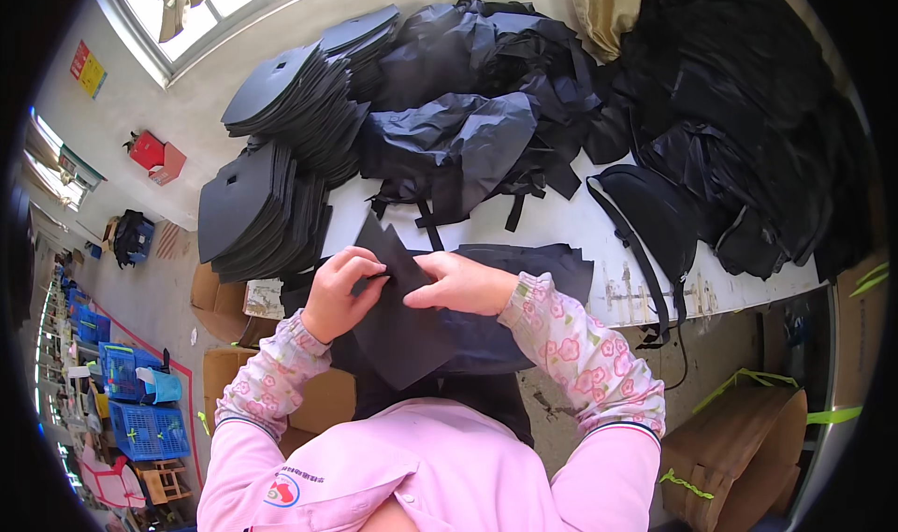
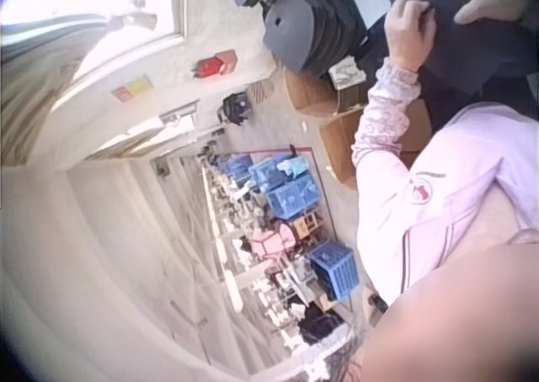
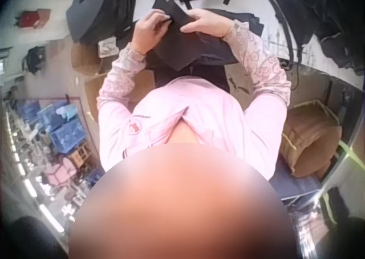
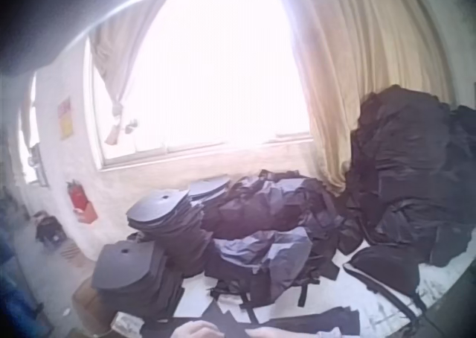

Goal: Folding and stacking black fabric bag components on a workbench.

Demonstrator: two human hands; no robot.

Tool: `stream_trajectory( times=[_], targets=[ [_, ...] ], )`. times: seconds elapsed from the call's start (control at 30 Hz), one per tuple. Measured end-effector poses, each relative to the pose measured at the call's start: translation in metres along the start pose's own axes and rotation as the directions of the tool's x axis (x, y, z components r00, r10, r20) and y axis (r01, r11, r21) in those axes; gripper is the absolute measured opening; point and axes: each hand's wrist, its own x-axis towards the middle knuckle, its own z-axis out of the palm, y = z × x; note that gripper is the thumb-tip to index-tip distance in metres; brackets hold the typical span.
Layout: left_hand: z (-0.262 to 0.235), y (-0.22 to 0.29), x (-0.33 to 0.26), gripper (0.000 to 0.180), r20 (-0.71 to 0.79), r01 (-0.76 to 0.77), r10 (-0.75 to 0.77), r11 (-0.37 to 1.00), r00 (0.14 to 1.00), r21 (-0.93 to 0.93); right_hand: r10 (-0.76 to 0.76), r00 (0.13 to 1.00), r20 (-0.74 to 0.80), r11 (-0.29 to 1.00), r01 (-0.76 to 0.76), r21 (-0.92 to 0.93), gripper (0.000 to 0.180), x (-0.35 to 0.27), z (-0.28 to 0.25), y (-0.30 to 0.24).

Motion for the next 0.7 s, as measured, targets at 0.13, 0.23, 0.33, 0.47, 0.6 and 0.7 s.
stream_trajectory(
  times=[0.13,0.23,0.33,0.47,0.6,0.7],
  targets=[
    [-0.028,-0.011,-0.012,0.01,-0.087,0.309,-0.455,0.72,0.886,-0.622,-0.182,0.949,-0.258,0.939,0.09,-0.332,0.041,0.0,-0.032,0.016],
    [-0.074,-0.03,-0.03,0.001,-0.195,0.398,-0.616,0.687,0.764,-0.608,-0.031,0.937,-0.347,0.929,-0.101,-0.357,0.045,-0.015,-0.058,0.03],
    [-0.114,-0.076,-0.069,0.002,-0.349,0.364,-0.729,0.625,0.59,-0.691,-0.056,0.897,-0.439,0.8,-0.223,-0.557,0.046,-0.037,-0.074,0.05],
    [-0.175,-0.144,-0.139,0.012,-0.445,0.757,-0.661,0.65,0.605,0.063,-0.09,0.869,-0.486,0.706,-0.288,-0.647,0.045,-0.046,-0.071,0.052],
    [-0.098,-0.071,-0.035,0.04,-0.228,0.293,-0.205,0.828,0.952,0.479,-0.133,0.853,-0.505,0.599,-0.336,-0.727,0.048,-0.051,-0.06,0.049],
    [-0.034,-0.054,0.022,0.04,0.247,0.15,-0.131,0.987,0.96,-0.061,-0.282,0.863,-0.419,0.514,-0.233,-0.825,0.054,-0.052,-0.042,0.034]
  ],
)
